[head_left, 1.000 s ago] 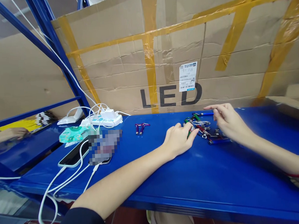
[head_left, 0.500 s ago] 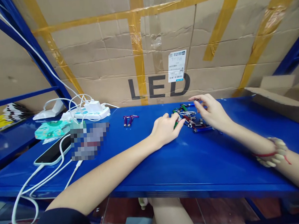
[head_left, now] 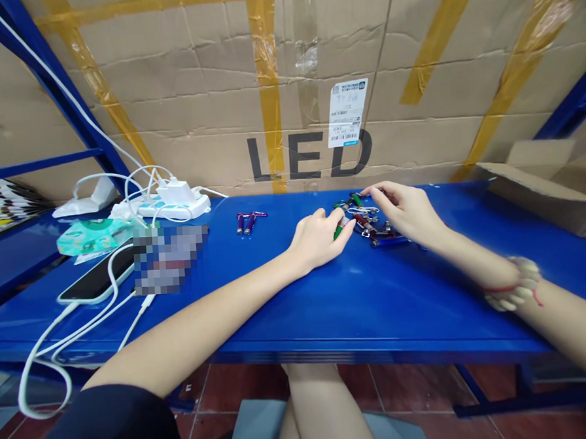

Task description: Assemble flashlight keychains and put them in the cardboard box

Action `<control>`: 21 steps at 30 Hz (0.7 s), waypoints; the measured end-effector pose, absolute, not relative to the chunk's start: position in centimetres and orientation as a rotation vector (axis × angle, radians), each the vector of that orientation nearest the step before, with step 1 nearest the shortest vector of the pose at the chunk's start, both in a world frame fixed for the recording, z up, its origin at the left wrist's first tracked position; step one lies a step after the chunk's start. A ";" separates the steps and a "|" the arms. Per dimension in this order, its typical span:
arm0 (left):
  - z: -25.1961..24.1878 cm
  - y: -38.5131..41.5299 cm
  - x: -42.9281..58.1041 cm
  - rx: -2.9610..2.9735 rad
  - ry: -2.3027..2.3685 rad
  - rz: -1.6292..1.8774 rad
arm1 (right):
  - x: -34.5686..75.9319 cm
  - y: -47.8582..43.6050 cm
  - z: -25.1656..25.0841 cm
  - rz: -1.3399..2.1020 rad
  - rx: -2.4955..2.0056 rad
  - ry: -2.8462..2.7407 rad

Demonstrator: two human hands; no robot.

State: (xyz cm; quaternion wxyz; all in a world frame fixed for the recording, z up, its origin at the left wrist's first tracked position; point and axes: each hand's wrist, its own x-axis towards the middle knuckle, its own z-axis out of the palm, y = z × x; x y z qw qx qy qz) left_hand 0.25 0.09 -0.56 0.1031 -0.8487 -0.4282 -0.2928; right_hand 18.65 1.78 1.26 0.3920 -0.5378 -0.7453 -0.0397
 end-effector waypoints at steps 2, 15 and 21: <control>-0.6 0.2 0.3 -2.505 -1.259 -0.867 | 18.7 1.8 1.2 -0.104 -1.362 -1.894; -0.4 0.1 0.2 -2.482 -1.227 -0.834 | 18.2 1.6 1.3 0.498 -1.162 -1.923; -0.4 0.1 0.2 -2.506 -1.227 -0.824 | 18.1 1.5 1.2 0.753 -1.142 -1.931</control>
